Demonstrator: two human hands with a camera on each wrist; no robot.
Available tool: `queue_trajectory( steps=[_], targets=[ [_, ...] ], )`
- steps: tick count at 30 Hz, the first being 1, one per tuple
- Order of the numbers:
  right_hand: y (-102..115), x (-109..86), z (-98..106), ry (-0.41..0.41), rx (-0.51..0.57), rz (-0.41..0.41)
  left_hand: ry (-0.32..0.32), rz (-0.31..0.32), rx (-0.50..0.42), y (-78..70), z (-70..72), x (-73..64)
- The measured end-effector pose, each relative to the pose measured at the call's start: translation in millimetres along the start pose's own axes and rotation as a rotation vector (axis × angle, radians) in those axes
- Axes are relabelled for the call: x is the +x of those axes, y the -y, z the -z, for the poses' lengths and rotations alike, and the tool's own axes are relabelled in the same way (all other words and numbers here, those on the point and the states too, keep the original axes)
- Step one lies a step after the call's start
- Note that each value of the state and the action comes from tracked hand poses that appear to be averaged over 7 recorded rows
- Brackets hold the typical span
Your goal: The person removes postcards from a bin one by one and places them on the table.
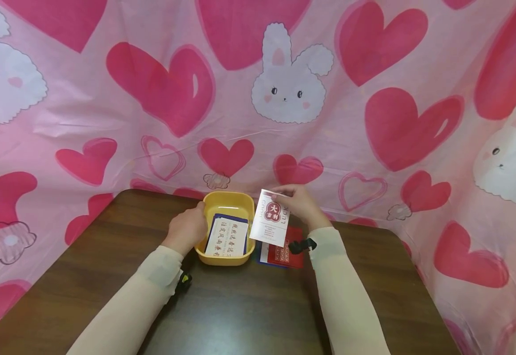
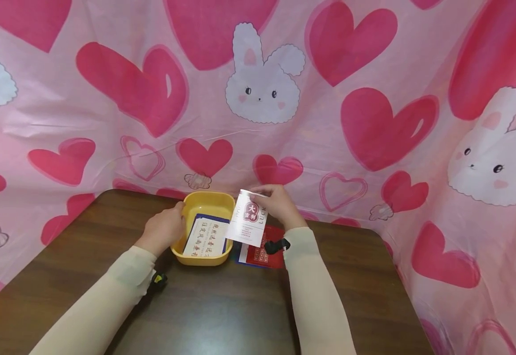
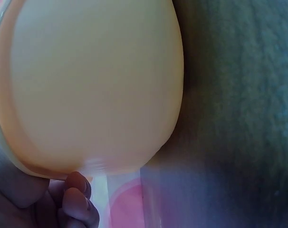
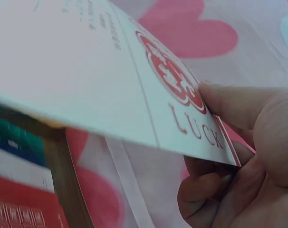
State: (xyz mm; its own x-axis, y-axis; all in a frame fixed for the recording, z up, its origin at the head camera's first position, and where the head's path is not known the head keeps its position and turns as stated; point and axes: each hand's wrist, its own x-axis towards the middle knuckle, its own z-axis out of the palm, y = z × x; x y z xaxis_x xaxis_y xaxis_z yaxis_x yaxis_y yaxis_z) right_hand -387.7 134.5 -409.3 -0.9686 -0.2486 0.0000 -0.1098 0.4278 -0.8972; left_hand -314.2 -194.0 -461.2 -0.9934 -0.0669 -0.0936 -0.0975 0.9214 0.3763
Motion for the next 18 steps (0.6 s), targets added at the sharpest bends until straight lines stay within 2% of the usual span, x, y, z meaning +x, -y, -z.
queue_trajectory(
  steps=[4,10,14,18],
  targets=[
    [-15,-10.4,16,-0.021,0.015,-0.044,-0.004,-0.003,-0.001,0.2,-0.5,0.2],
    [-45,-19.9,34,-0.064,0.035,-0.067,0.004,-0.003,-0.010,0.3,-0.4,-0.2],
    [-61,-23.9,45,-0.077,-0.005,-0.055,0.004,-0.006,-0.006,-0.2,-0.3,-0.2],
    [-70,-25.5,49,-0.051,-0.062,-0.037,0.005,-0.003,-0.002,0.1,0.3,0.1]
  ],
)
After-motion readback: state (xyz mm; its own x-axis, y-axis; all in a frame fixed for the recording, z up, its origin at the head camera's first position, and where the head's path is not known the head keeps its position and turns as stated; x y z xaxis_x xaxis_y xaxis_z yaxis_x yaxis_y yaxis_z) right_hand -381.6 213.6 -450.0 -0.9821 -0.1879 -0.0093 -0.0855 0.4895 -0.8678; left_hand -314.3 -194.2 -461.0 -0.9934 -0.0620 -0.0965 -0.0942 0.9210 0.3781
